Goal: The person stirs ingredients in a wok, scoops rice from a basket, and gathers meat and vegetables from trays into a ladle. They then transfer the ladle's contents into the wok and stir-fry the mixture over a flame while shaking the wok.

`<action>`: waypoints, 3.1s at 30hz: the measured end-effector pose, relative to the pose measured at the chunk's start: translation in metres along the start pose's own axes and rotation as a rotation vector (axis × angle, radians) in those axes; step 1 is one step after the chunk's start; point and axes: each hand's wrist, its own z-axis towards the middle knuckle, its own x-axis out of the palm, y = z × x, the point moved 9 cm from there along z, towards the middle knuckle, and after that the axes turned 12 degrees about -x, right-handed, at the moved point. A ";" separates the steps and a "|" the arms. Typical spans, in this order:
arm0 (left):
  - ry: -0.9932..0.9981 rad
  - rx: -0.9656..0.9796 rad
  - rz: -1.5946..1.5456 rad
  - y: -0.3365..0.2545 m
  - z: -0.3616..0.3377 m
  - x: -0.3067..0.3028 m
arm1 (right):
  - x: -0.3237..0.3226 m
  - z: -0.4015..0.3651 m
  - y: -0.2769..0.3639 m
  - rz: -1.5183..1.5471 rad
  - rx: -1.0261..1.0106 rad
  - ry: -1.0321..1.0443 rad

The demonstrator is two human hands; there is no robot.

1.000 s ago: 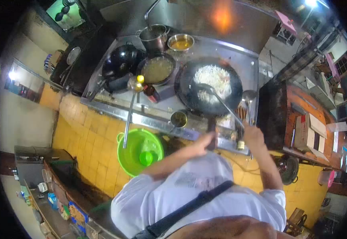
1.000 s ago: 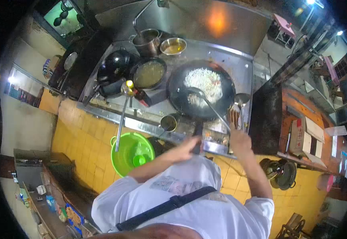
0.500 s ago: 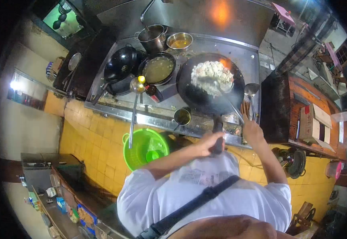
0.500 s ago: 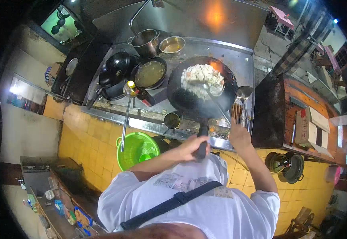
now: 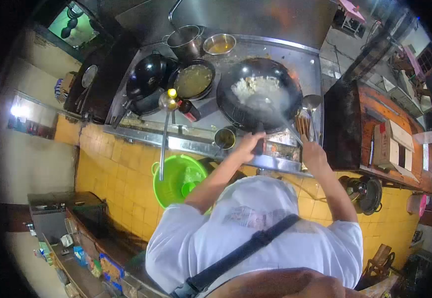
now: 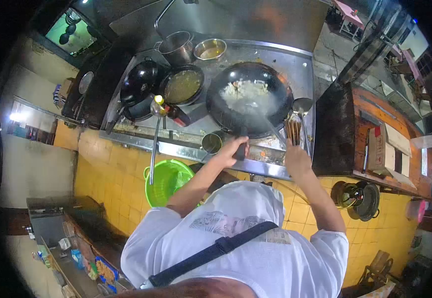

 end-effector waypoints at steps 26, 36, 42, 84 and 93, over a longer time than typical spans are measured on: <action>-0.320 0.317 0.135 -0.003 0.102 -0.092 | 0.117 0.153 -0.027 0.320 -0.012 -0.102; -0.429 0.162 0.076 -0.003 0.098 -0.087 | 0.082 0.090 -0.066 0.337 0.020 0.081; 0.205 -0.018 -0.500 -0.029 -0.034 0.060 | -0.061 0.019 -0.012 0.137 -0.056 0.200; -0.264 0.301 0.031 0.003 0.107 -0.096 | 0.096 0.125 -0.002 0.170 -0.148 -0.097; -0.306 0.403 0.143 -0.001 0.108 -0.099 | 0.044 0.078 -0.037 0.230 0.144 -0.208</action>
